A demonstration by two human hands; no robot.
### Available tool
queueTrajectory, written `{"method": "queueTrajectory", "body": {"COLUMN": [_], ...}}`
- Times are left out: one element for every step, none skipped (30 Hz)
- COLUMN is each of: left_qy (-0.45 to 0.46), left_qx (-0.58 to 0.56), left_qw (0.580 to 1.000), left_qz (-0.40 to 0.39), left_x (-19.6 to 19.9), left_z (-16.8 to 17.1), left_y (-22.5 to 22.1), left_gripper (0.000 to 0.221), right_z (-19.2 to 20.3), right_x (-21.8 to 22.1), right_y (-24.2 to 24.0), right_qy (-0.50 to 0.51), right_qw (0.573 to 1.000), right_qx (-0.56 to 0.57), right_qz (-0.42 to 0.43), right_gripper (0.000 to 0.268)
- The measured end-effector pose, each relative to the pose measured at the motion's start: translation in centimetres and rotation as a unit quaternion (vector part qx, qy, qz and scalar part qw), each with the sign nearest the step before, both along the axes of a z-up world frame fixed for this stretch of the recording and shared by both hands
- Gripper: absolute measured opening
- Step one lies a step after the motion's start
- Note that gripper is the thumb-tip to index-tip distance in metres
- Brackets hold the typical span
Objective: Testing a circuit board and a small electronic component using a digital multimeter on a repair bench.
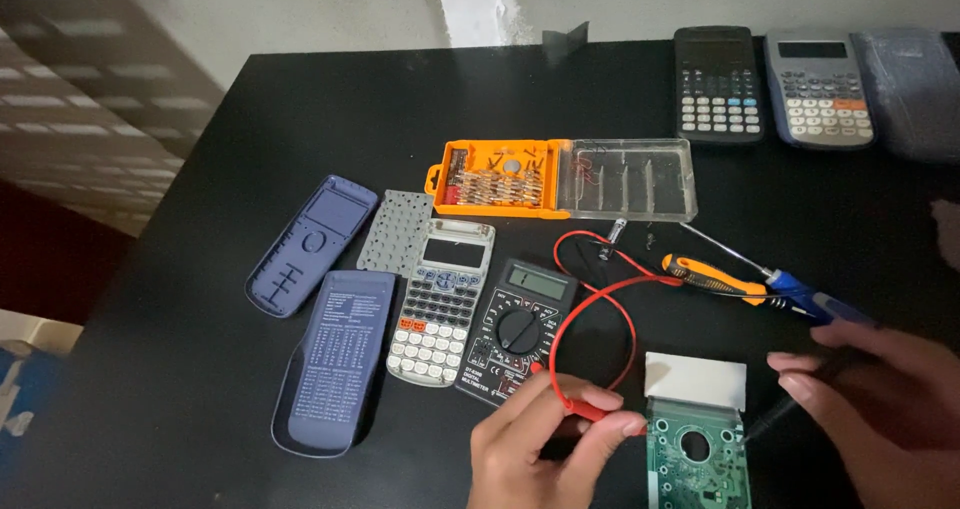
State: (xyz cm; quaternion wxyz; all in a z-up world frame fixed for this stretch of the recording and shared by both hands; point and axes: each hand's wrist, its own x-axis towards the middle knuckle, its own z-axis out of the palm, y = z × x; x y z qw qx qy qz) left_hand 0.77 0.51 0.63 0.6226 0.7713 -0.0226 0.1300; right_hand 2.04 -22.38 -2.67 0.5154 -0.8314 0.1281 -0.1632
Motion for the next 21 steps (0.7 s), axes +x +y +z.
{"method": "queueTrajectory", "body": {"left_qy": [0.0, -0.009, -0.019, -0.019, -0.001, 0.017, 0.017, 0.026, 0.034, 0.035, 0.021, 0.007, 0.007, 0.008, 0.01, 0.007, -0.003, -0.012, -0.012, -0.009, -0.005], "left_qx": [0.0, 0.0, 0.001, 0.001, 0.004, 0.008, 0.008, 0.004, 0.0, -0.001, 0.001, 0.002, 0.001, 0.004, 0.008, 0.007, 0.009, 0.011, 0.011, 0.011, 0.011], "left_qw": [1.0, 1.0, 1.0, 1.0, 1.0, 1.0, 1.0, 1.0, 0.999, 0.999, 1.0, 1.0, 1.0, 1.0, 1.0, 1.0, 1.0, 1.0, 1.0, 1.0, 1.0], "left_qz": [0.0, -0.006, -0.011, -0.011, -0.01, -0.009, -0.009, -0.003, 0.004, 0.003, 0.002, 0.001, 0.001, 0.0, -0.001, -0.002, 0.012, 0.026, 0.026, 0.024, 0.022], "left_x": [0.0, 0.1, 0.1, 0.1, 0.0, 0.0, 0.0, 0.0, -0.1, -0.1, 0.0, 0.0, 0.0, 0.0, 0.0, 0.0, 0.0, 0.0, 0.0, 0.0, 0.0], "left_z": [0.0, 0.0, 0.0, -0.1, -0.1, -0.2, -0.1, 0.0, 0.1, 0.1, 0.2, 0.3, 0.2, 0.2, 0.1, 0.1, 0.0, 0.0, 0.0, 0.0, 0.0], "left_y": [0.0, 0.1, 0.1, 0.1, 0.1, 0.2, 0.1, 0.1, 0.0, 0.0, 0.0, 0.1, 0.0, 0.1, 0.1, 0.0, -0.2, -0.3, -0.3, -0.2, -0.2], "left_gripper": [0.013, 0.013, 0.013, 0.013, 0.013, 0.013, 0.013, 0.012, 0.011, 0.011, 0.011, 0.01, 0.01, 0.011, 0.012, 0.012, 0.012, 0.012, 0.012, 0.011, 0.011], "right_z": [0.1, 0.3, 0.4, 0.5, 0.5, 0.5, 0.5, 0.4, 0.4, 0.6, 0.7, 0.9, 1.3, 1.6, 2.0, 2.6, 3.1, 3.7, 3.6, 3.5, 3.4], "right_x": [0.0, 0.0, 0.0, 0.3, 0.6, 0.9, 0.6, 0.3, 0.0, 0.0, 0.0, 0.1, 0.0, -0.1, -0.2, -0.3, -0.3, -0.4, -0.4, -0.4, -0.4], "right_y": [0.0, 0.0, 0.1, -0.4, -0.8, -1.2, -0.8, -0.4, 0.0, -0.1, -0.1, -0.2, 0.4, 1.1, 1.8, 2.2, 2.7, 3.2, 3.3, 3.3, 3.4], "right_qy": [0.0, 0.016, 0.032, 0.032, 0.091, 0.15, 0.15, 0.084, 0.018, 0.018, 0.025, 0.032, 0.032, 0.009, -0.013, -0.016, -0.026, -0.034, -0.034, -0.028, -0.021], "right_qw": [1.0, 1.0, 0.999, 0.999, 0.993, 0.981, 0.981, 0.994, 1.0, 1.0, 0.999, 0.999, 0.999, 1.0, 0.999, 0.999, 0.999, 0.998, 0.998, 0.998, 0.996], "right_qx": [0.0, -0.015, -0.03, -0.03, -0.076, -0.121, -0.121, -0.071, -0.02, -0.021, -0.027, -0.034, -0.035, -0.009, 0.018, 0.017, 0.026, 0.035, 0.035, 0.046, 0.057], "right_qz": [0.0, -0.002, -0.005, -0.005, -0.001, 0.002, 0.002, 0.0, -0.003, -0.004, 0.006, 0.015, 0.015, -0.004, -0.023, -0.023, -0.025, -0.027, -0.027, -0.042, -0.058], "right_gripper": [0.041, 0.043, 0.045, 0.045, 0.046, 0.048, 0.048, 0.044, 0.041, 0.041, 0.044, 0.048, 0.048, 0.045, 0.043, 0.043, 0.042, 0.042, 0.042, 0.042, 0.042]}}
